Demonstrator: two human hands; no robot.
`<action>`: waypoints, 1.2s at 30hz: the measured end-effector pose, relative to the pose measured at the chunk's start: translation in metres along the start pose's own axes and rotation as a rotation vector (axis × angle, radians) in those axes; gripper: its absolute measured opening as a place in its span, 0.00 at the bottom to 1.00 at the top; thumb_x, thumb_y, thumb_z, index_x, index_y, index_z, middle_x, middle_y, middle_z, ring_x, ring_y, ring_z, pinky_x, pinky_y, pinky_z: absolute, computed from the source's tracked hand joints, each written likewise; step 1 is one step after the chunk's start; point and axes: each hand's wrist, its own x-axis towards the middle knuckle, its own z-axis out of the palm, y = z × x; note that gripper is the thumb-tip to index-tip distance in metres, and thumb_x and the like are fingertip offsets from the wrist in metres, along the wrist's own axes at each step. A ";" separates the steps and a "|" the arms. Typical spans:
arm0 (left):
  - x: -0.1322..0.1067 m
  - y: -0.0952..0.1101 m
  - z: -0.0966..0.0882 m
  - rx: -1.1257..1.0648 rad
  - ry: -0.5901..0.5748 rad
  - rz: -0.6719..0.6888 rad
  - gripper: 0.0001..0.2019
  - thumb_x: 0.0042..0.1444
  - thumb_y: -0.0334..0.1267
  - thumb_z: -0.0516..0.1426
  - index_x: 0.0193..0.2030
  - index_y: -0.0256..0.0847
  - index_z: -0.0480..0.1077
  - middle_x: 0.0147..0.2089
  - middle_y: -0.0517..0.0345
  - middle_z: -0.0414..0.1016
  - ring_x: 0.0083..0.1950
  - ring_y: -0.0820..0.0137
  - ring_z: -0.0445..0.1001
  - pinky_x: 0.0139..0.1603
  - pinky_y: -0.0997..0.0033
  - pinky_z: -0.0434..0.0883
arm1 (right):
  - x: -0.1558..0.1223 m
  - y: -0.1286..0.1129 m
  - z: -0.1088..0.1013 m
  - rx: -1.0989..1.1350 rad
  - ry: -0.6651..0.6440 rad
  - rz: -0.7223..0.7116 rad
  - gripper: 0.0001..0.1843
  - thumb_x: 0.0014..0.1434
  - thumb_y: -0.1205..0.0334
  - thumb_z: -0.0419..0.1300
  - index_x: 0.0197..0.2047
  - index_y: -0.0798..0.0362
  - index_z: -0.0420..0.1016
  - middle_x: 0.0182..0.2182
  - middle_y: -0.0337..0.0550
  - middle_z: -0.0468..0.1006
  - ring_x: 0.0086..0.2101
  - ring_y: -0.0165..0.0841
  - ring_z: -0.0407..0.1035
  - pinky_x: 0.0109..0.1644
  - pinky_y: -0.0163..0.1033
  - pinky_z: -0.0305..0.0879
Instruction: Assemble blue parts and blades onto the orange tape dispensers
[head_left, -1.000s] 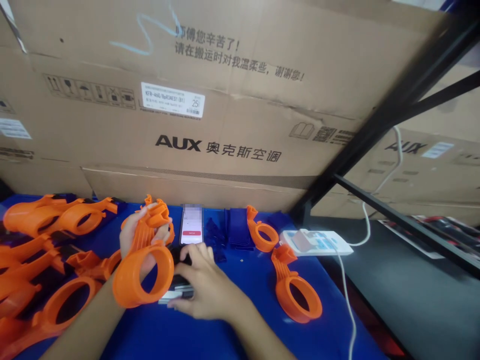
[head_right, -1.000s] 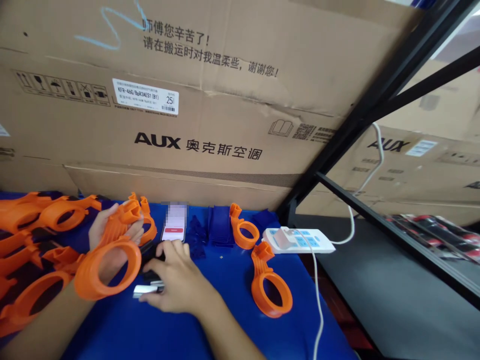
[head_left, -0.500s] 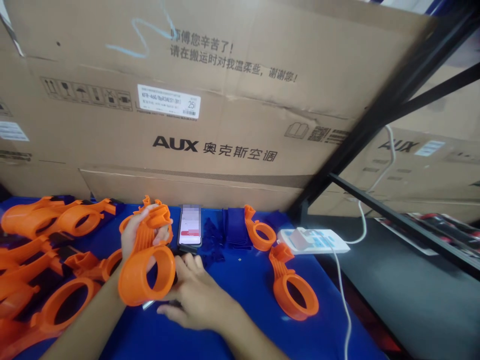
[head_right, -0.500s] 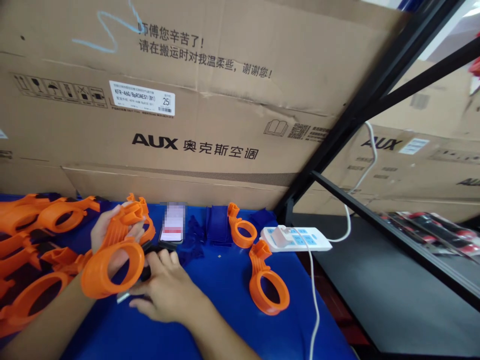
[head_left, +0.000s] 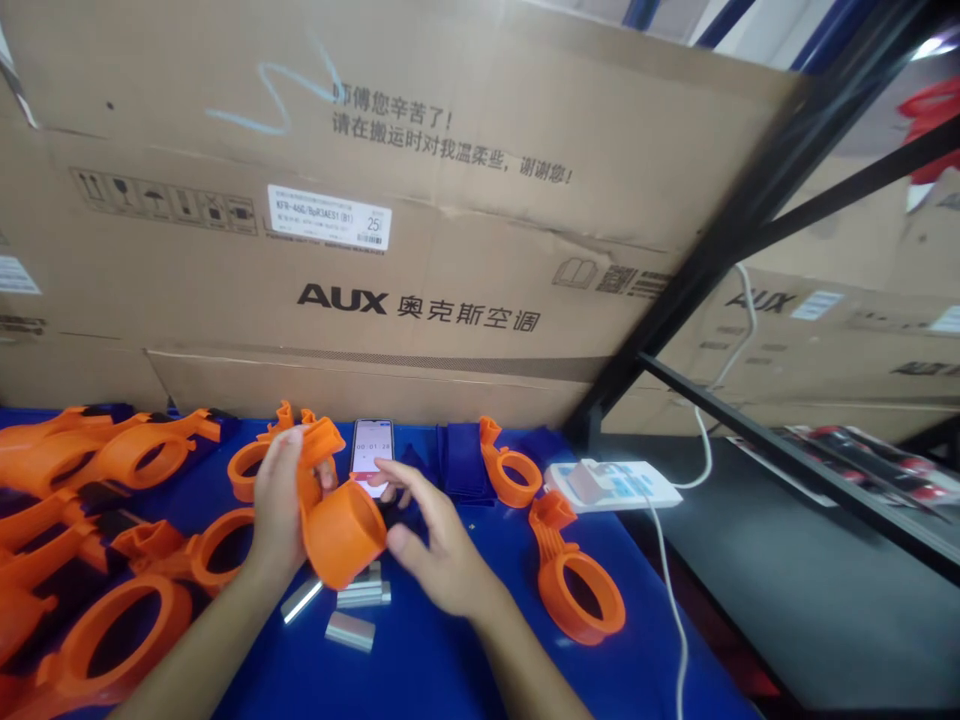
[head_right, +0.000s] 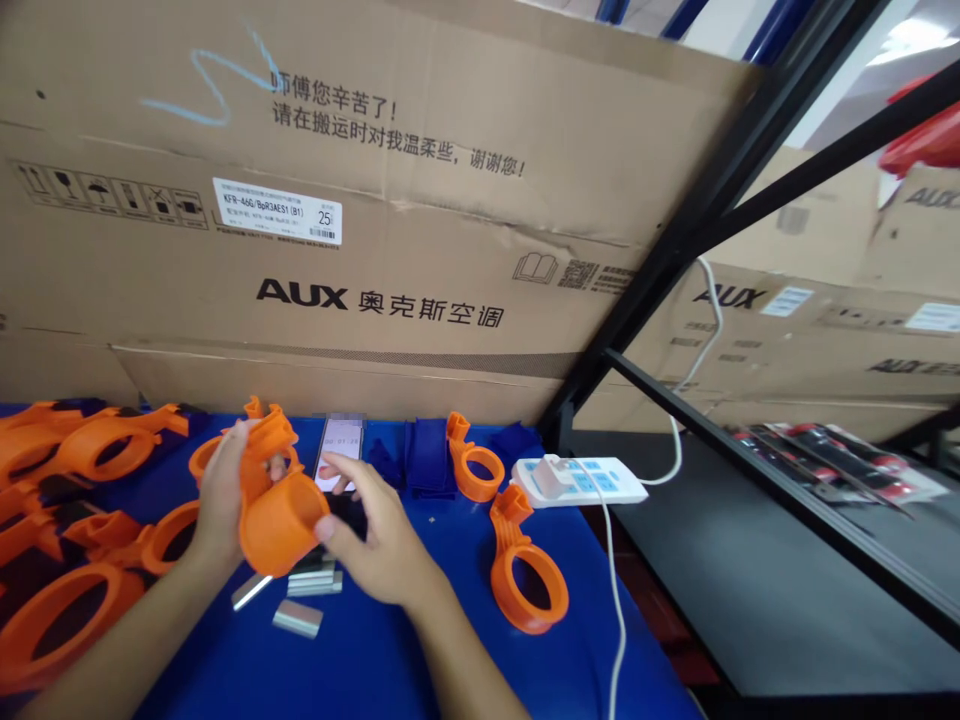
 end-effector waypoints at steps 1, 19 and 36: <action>-0.002 -0.003 0.003 0.021 0.051 0.046 0.14 0.65 0.54 0.57 0.44 0.45 0.70 0.22 0.65 0.70 0.23 0.71 0.72 0.26 0.74 0.70 | -0.001 0.000 0.002 0.006 -0.032 -0.004 0.38 0.65 0.44 0.62 0.72 0.46 0.55 0.62 0.51 0.69 0.58 0.46 0.67 0.62 0.53 0.64; 0.023 0.054 -0.058 1.770 -0.104 0.379 0.28 0.57 0.60 0.59 0.58 0.47 0.72 0.59 0.40 0.75 0.63 0.35 0.66 0.63 0.36 0.56 | 0.002 0.012 -0.002 -0.117 0.544 0.068 0.30 0.64 0.54 0.62 0.67 0.49 0.62 0.58 0.54 0.72 0.57 0.47 0.70 0.62 0.56 0.68; 0.098 0.142 -0.210 2.134 -0.164 0.128 0.34 0.55 0.64 0.57 0.57 0.37 0.71 0.45 0.41 0.81 0.52 0.42 0.75 0.58 0.41 0.60 | 0.015 -0.015 0.037 -0.186 0.078 -0.134 0.34 0.60 0.52 0.65 0.67 0.46 0.64 0.58 0.51 0.73 0.55 0.46 0.71 0.58 0.51 0.71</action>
